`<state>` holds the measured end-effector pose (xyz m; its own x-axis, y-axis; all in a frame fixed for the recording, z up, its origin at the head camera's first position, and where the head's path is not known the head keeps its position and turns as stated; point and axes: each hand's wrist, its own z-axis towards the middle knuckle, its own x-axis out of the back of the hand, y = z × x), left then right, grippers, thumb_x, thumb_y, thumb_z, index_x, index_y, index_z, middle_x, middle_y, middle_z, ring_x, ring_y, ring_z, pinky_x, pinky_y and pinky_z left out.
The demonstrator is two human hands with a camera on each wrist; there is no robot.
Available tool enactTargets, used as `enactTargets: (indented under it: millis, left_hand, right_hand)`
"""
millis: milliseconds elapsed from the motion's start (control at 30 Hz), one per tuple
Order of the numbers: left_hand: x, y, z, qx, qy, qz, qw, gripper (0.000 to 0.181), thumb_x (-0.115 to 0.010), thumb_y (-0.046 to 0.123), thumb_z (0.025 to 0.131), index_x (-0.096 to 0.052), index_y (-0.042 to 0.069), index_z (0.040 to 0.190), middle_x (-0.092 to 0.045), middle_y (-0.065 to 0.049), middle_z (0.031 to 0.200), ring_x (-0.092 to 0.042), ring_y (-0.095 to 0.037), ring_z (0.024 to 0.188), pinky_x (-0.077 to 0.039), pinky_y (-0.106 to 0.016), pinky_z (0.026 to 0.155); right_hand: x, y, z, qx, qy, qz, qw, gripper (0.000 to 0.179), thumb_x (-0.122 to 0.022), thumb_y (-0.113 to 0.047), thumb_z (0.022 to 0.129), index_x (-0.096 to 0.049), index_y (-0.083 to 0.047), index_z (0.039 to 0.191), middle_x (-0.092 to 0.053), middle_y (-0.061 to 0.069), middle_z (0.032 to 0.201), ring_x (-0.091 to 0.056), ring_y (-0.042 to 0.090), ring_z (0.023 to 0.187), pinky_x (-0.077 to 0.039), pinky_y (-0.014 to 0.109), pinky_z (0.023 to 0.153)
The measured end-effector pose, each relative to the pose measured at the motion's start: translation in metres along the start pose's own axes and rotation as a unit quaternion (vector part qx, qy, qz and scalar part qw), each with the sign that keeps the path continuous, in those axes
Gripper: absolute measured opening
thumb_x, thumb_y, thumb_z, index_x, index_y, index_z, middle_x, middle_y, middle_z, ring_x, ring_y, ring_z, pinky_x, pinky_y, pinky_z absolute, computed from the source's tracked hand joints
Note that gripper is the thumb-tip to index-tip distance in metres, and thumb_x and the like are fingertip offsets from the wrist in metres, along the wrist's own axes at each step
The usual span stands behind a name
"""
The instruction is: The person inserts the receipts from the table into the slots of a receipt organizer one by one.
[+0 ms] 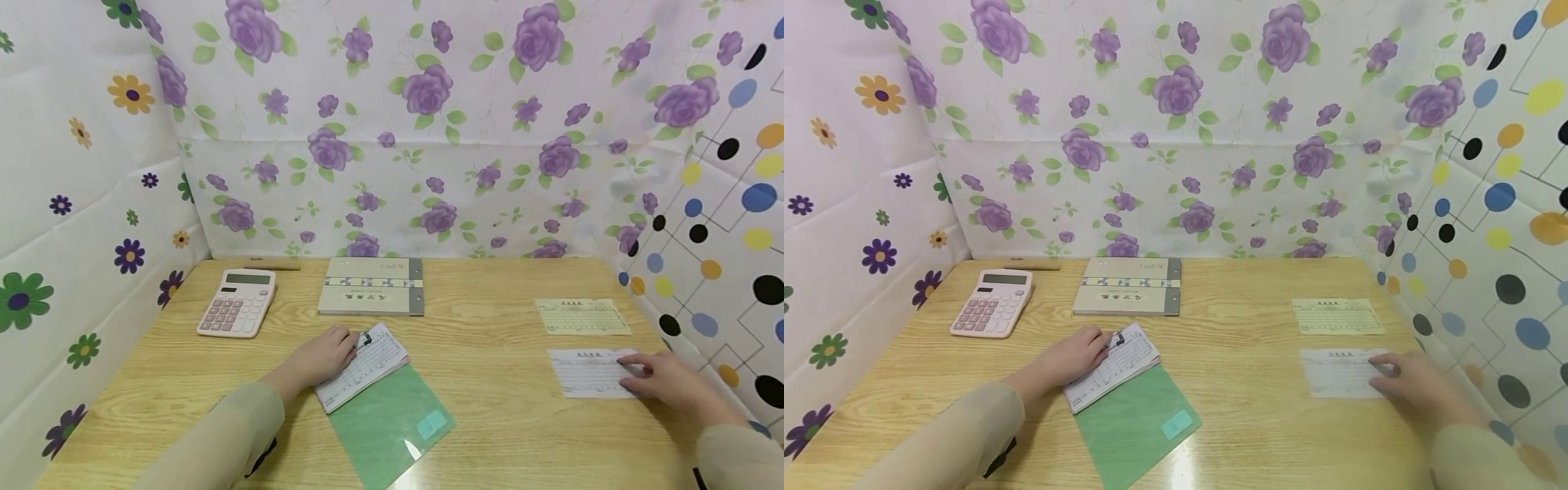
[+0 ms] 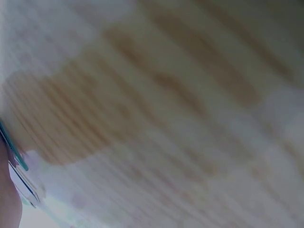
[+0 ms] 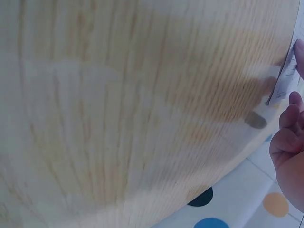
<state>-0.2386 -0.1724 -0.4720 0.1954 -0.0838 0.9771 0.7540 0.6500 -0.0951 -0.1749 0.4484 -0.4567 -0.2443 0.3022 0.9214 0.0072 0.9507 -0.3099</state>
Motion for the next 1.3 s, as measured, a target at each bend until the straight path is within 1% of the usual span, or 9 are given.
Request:
enactTargets:
  millis: [100,300,400,533,733,867,1000,1167,1300]
  left_hand:
    - [-0.001,0.000,0.000,0.000,-0.002,0.001,1.0000,0.030,-0.049,0.021,0.098,-0.053,0.004,0.123,-0.049,-0.004,0.098,-0.047,-0.015,0.088,-0.045,-0.030,0.076]
    - [-0.002,-0.001,-0.001,0.007,-0.008,-0.005,0.9999,0.030,-0.048,0.022,0.098,-0.052,0.005,0.122,-0.049,-0.003,0.100,-0.047,-0.016,0.090,-0.046,-0.031,0.079]
    - [-0.003,-0.001,0.000,0.008,-0.009,-0.005,0.9999,0.028,-0.048,0.022,0.098,-0.053,0.006,0.121,-0.049,-0.003,0.100,-0.047,-0.016,0.090,-0.045,-0.030,0.079]
    - [-0.003,-0.002,0.000,0.006,-0.010,-0.002,0.9999,0.028,-0.047,0.022,0.099,-0.053,0.005,0.121,-0.049,-0.003,0.100,-0.047,-0.015,0.089,-0.045,-0.030,0.078]
    - [0.002,-0.001,0.001,0.011,-0.012,-0.008,0.9998,0.031,-0.049,0.021,0.098,-0.052,0.004,0.123,-0.050,-0.004,0.100,-0.048,-0.017,0.090,-0.046,-0.031,0.079]
    - [0.004,0.000,0.000,0.018,-0.021,-0.008,0.9996,0.032,-0.048,0.022,0.098,-0.052,0.004,0.124,-0.049,-0.005,0.102,-0.048,-0.017,0.092,-0.046,-0.032,0.080]
    - [0.006,0.001,0.000,0.017,-0.022,-0.008,0.9996,0.032,-0.048,0.022,0.098,-0.052,0.003,0.124,-0.049,-0.005,0.101,-0.048,-0.018,0.091,-0.046,-0.032,0.079]
    - [0.005,0.002,-0.001,0.018,-0.024,-0.007,0.9995,0.031,-0.047,0.022,0.099,-0.052,0.004,0.124,-0.049,-0.004,0.101,-0.047,-0.017,0.090,-0.046,-0.031,0.078]
    - [0.003,0.001,-0.001,0.021,-0.023,-0.011,0.9995,0.031,-0.048,0.022,0.099,-0.052,0.005,0.124,-0.049,-0.004,0.101,-0.047,-0.017,0.091,-0.046,-0.032,0.078]
  right_hand:
    - [-0.004,-0.003,0.003,-0.002,0.009,0.006,0.9999,0.077,-0.067,-0.060,0.076,-0.056,-0.002,0.126,-0.048,0.016,0.095,-0.043,0.029,0.083,-0.038,0.041,0.066]
    - [-0.011,-0.013,0.004,0.005,0.031,-0.013,0.9994,0.081,-0.065,-0.065,0.074,-0.055,-0.004,0.126,-0.048,0.010,0.088,-0.043,0.025,0.078,-0.033,0.034,0.061]
    - [-0.011,-0.020,0.004,0.002,0.026,-0.015,0.9996,0.081,-0.063,-0.066,0.074,-0.055,-0.005,0.126,-0.047,0.015,0.091,-0.044,0.026,0.076,-0.036,0.037,0.062]
    - [-0.009,-0.027,0.004,-0.009,0.019,-0.018,0.9996,0.081,-0.062,-0.068,0.074,-0.055,-0.005,0.125,-0.045,0.023,0.096,-0.046,0.030,0.077,-0.040,0.046,0.065]
    - [-0.007,-0.031,0.006,-0.004,0.024,-0.018,0.9995,0.077,-0.062,-0.064,0.077,-0.055,-0.004,0.123,-0.055,0.027,0.098,-0.052,0.038,0.087,-0.042,0.056,0.072]
    - [-0.007,-0.034,0.005,0.003,0.019,-0.003,0.9998,0.074,-0.063,-0.060,0.079,-0.054,-0.002,0.123,-0.057,0.031,0.099,-0.055,0.039,0.089,-0.043,0.057,0.075]
    - [-0.010,-0.035,0.004,-0.009,0.008,0.022,0.9997,0.074,-0.063,-0.058,0.080,-0.051,-0.001,0.124,-0.057,0.033,0.103,-0.055,0.041,0.091,-0.042,0.058,0.077]
    - [-0.014,-0.037,0.002,-0.017,0.022,0.049,0.9984,0.076,-0.065,-0.058,0.079,-0.051,0.002,0.124,-0.054,0.036,0.107,-0.053,0.044,0.095,-0.039,0.061,0.080]
    - [-0.017,-0.037,0.002,-0.019,0.045,0.061,0.9969,0.074,-0.066,-0.054,0.080,-0.052,0.004,0.124,-0.049,0.039,0.115,-0.048,0.051,0.104,-0.036,0.063,0.085]
